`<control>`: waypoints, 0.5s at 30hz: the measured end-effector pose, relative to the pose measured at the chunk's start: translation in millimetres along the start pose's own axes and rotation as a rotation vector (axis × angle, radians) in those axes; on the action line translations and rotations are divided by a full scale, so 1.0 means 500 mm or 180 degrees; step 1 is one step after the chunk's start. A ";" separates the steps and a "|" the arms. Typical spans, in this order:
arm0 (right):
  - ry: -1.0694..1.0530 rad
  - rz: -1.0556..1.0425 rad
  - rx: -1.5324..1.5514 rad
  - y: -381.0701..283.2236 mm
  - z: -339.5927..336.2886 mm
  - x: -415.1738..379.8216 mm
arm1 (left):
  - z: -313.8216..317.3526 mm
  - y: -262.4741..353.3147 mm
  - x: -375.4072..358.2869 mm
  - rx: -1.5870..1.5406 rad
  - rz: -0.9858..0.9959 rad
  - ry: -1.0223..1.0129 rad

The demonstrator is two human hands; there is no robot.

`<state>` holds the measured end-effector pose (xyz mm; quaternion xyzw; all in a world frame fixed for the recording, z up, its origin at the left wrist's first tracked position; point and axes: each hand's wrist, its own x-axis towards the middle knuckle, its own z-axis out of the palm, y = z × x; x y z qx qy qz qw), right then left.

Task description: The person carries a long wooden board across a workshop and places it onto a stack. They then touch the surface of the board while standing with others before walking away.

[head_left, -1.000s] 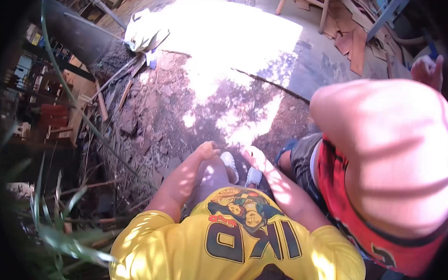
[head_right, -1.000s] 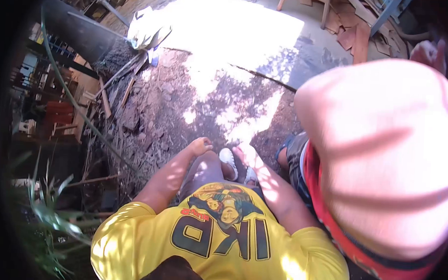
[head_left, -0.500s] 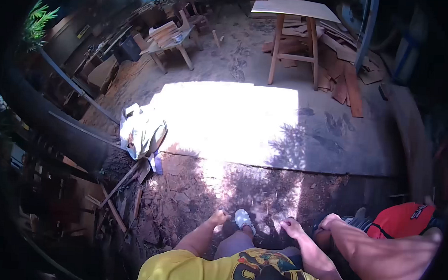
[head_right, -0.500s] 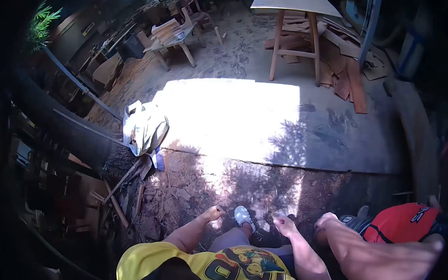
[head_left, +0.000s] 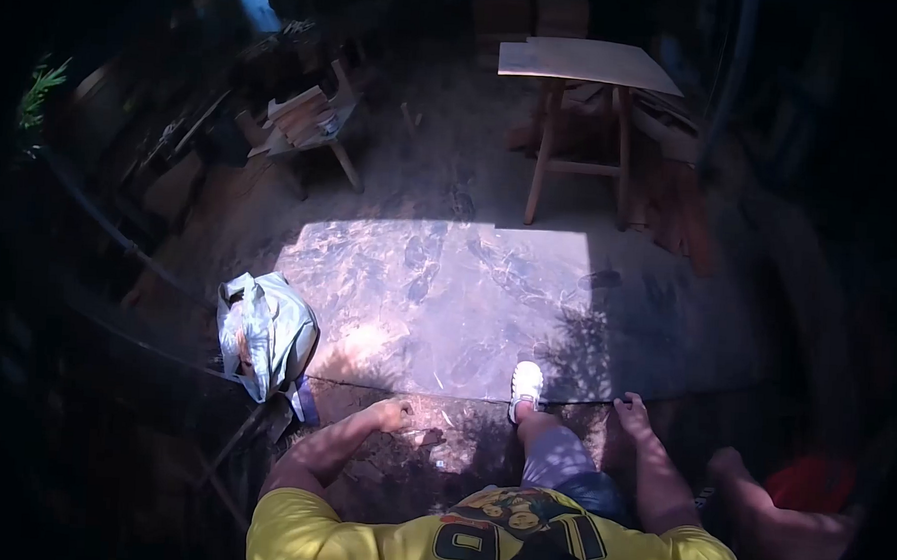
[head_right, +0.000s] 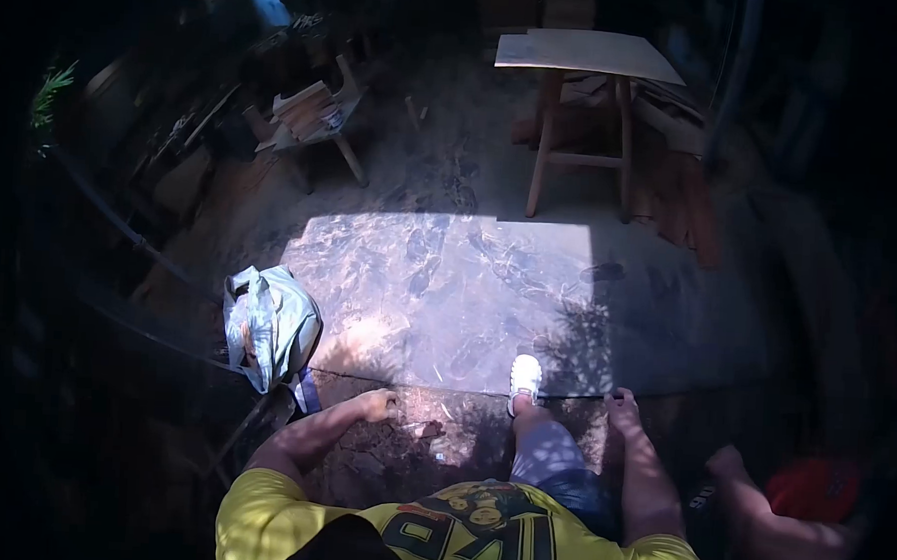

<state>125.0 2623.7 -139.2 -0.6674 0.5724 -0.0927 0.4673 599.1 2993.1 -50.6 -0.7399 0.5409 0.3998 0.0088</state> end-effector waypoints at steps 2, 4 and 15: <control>0.0326 0.0326 -0.0086 0.022 -0.014 0.103 | -0.018 -0.012 0.004 -0.0181 -0.0308 0.0372; 0.0662 0.0666 -0.0103 -0.013 -0.040 0.189 | -0.076 0.025 -0.014 -0.1115 -0.0512 0.0011; -0.0485 0.0446 -0.0884 -0.579 -0.058 0.542 | -0.326 -0.060 0.044 -0.2143 -0.2092 0.0918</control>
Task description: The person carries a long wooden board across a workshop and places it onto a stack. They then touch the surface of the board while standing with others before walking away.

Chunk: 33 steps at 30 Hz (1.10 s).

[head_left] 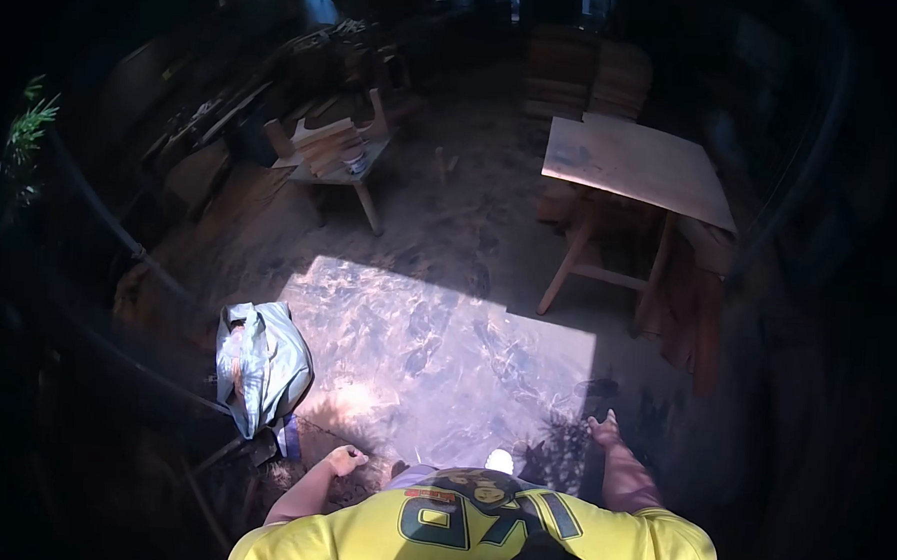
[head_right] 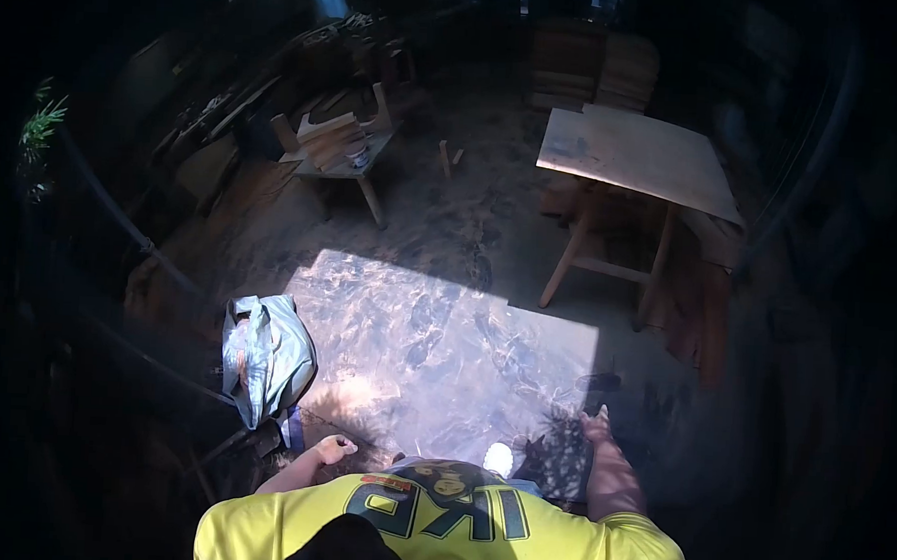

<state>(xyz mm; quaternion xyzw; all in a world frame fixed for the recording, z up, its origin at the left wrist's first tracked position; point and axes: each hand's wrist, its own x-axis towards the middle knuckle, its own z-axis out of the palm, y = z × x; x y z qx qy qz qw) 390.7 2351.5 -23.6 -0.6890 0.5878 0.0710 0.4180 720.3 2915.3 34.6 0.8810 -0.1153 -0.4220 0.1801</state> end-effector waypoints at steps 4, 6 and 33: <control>0.0037 -0.0572 -0.0478 -0.201 0.009 0.064 | -0.045 0.070 0.125 0.0056 0.0142 -0.0017; -0.0196 -0.0644 -0.0488 -0.281 0.028 0.082 | -0.065 0.103 0.188 0.0181 0.0282 -0.0027; -0.0845 -0.0891 0.1559 -1.227 0.126 0.498 | -0.772 0.590 1.203 0.0562 0.0914 -0.0096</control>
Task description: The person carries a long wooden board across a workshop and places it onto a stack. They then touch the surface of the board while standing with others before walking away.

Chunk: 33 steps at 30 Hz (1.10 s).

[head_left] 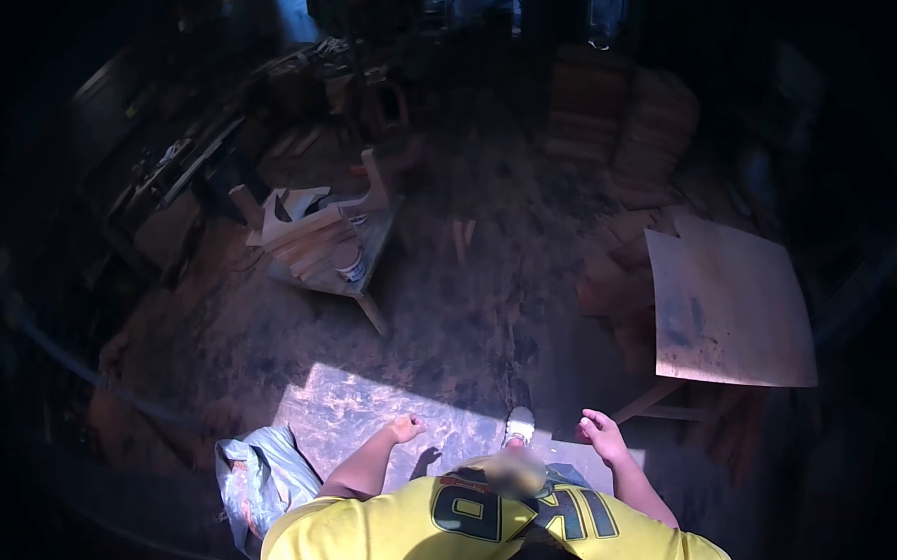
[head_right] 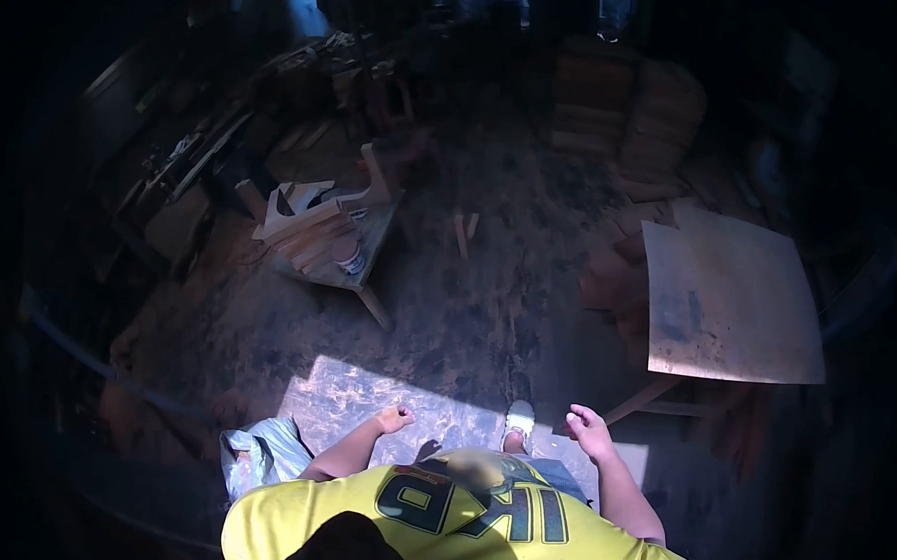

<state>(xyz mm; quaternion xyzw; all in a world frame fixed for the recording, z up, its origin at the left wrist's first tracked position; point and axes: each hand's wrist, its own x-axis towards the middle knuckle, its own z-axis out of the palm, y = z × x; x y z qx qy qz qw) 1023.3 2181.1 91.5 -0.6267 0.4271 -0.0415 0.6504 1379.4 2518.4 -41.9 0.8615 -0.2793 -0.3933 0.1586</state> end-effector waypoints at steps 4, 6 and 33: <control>-0.0209 -0.0461 0.0200 -0.192 -0.013 0.189 | -0.099 0.087 0.058 -0.0176 -0.0136 -0.0148; -0.0379 -0.0649 0.0229 -0.282 -0.023 0.290 | -0.134 0.077 0.097 -0.0261 -0.0241 -0.0406; 0.1081 -0.1021 0.0482 -0.743 -0.194 1.131 | -0.886 0.578 1.308 -0.0158 0.0418 -0.0022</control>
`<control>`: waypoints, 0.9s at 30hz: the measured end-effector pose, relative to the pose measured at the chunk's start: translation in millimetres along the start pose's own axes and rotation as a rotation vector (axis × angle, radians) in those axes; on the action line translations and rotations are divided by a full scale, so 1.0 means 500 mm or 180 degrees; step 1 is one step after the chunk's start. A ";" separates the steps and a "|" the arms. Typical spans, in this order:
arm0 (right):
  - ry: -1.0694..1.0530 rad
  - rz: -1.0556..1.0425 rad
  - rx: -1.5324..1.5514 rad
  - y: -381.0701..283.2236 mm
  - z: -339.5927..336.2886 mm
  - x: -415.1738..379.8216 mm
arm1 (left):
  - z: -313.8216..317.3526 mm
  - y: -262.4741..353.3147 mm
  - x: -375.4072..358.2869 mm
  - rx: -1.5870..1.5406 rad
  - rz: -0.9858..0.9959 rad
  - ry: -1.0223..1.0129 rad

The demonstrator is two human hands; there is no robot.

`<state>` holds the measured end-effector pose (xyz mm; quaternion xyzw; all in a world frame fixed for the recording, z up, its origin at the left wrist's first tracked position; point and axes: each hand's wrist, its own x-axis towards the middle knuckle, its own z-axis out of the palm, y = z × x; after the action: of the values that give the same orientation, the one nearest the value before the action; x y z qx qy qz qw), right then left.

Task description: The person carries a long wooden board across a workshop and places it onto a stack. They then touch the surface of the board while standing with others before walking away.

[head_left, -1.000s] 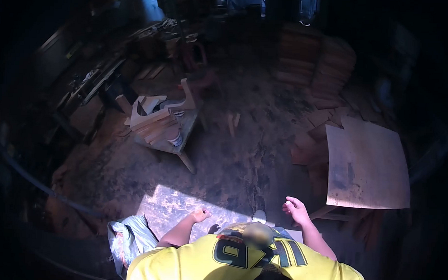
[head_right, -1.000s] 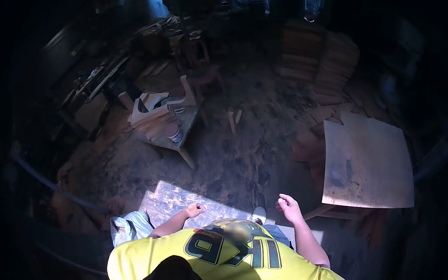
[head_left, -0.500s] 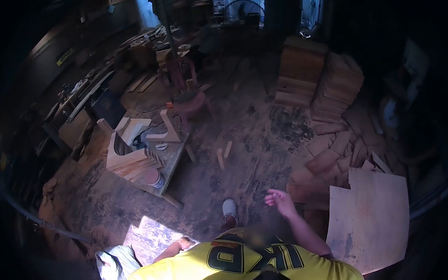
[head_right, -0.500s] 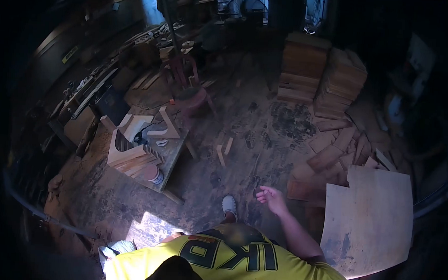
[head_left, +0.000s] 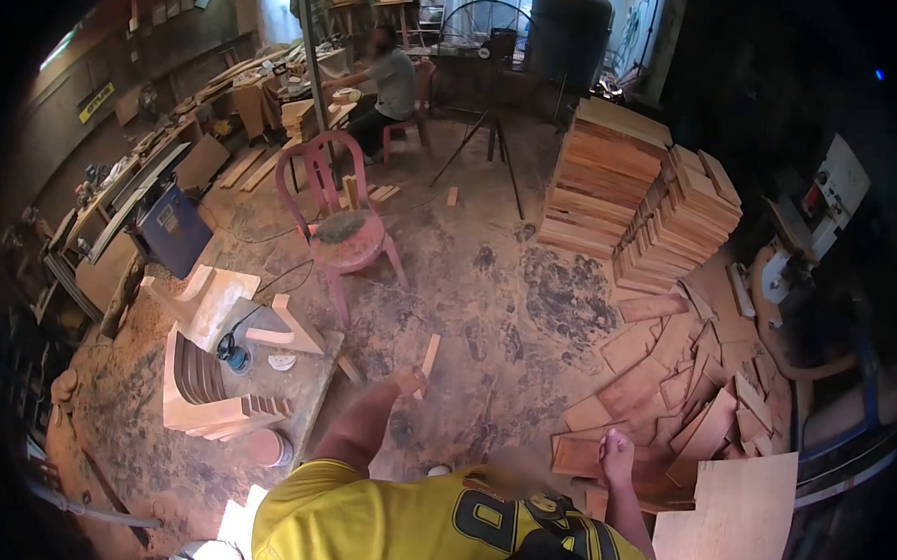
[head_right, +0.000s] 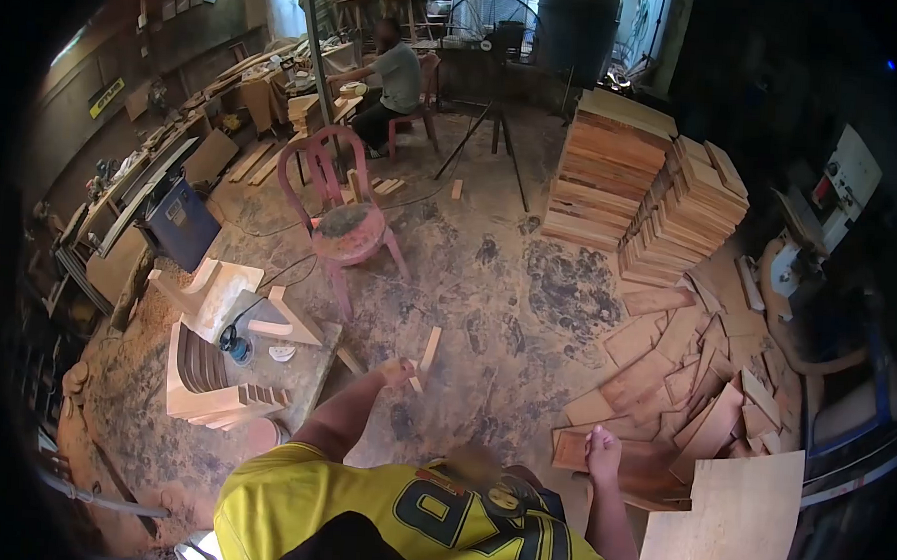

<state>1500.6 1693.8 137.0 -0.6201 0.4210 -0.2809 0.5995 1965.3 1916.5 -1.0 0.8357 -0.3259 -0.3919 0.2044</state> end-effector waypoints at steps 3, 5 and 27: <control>0.0502 0.0290 0.0152 0.018 -0.023 0.076 | -0.018 0.110 0.114 -0.0503 0.0468 0.0663; 0.0975 0.0457 0.0968 0.017 -0.056 0.136 | 0.010 0.116 0.205 -0.0026 0.0827 0.0397; -0.0934 0.0058 0.1175 -0.098 -0.091 1.070 | -0.076 0.307 0.559 0.0135 -0.0524 -0.0260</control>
<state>1731.7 1207.7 107.0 -0.5303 0.2763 -0.2545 0.7600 2070.6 1614.5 -32.1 0.8471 -0.2724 -0.4341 0.1403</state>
